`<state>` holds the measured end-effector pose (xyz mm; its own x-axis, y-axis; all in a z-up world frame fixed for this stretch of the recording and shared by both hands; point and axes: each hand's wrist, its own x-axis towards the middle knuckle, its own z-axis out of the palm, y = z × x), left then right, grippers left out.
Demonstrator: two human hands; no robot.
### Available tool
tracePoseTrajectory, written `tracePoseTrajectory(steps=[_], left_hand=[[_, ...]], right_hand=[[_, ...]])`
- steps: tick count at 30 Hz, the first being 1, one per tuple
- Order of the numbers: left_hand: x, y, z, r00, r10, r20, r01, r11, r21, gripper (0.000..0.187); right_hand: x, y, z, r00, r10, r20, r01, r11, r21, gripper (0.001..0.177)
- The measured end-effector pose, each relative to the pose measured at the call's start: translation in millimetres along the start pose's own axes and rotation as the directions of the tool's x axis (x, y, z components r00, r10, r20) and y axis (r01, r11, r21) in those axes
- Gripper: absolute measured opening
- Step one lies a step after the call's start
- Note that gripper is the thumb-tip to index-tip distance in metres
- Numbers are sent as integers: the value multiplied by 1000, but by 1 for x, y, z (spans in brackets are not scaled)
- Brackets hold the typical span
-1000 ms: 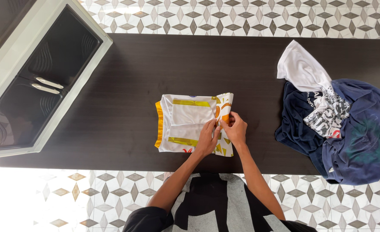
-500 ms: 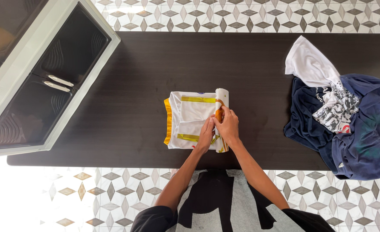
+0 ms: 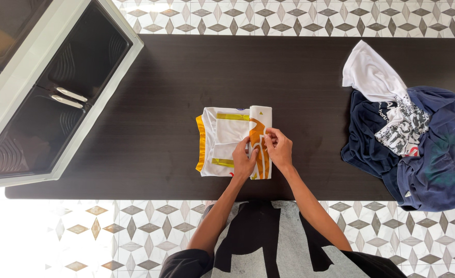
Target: The person folds a white shirt with yellow patterns by hand on a dark table and then places it inside a white storage cabinet.
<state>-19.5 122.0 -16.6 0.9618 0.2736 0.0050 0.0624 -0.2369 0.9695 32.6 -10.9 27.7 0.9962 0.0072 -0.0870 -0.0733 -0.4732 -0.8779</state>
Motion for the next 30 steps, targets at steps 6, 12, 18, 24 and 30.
tracePoseTrajectory(steps=[6,12,18,24,30], left_hand=[[1,4,-10,998,59,14,-60,998,37,48],[-14,27,-35,992,12,128,-29,991,134,62],[-35,-6,-42,966,148,213,-210,928,308,52],[-37,-4,-44,965,120,234,-197,920,339,46],[-8,19,-49,911,323,256,-407,801,440,54]], right_hand=[[0,0,3,999,-8,-37,4,996,-94,23],[15,8,16,891,-426,155,447,771,-453,39],[36,17,34,836,-381,395,548,620,-561,57],[38,25,35,846,-416,334,532,703,-472,58],[15,11,24,993,-102,-53,83,956,-283,56]])
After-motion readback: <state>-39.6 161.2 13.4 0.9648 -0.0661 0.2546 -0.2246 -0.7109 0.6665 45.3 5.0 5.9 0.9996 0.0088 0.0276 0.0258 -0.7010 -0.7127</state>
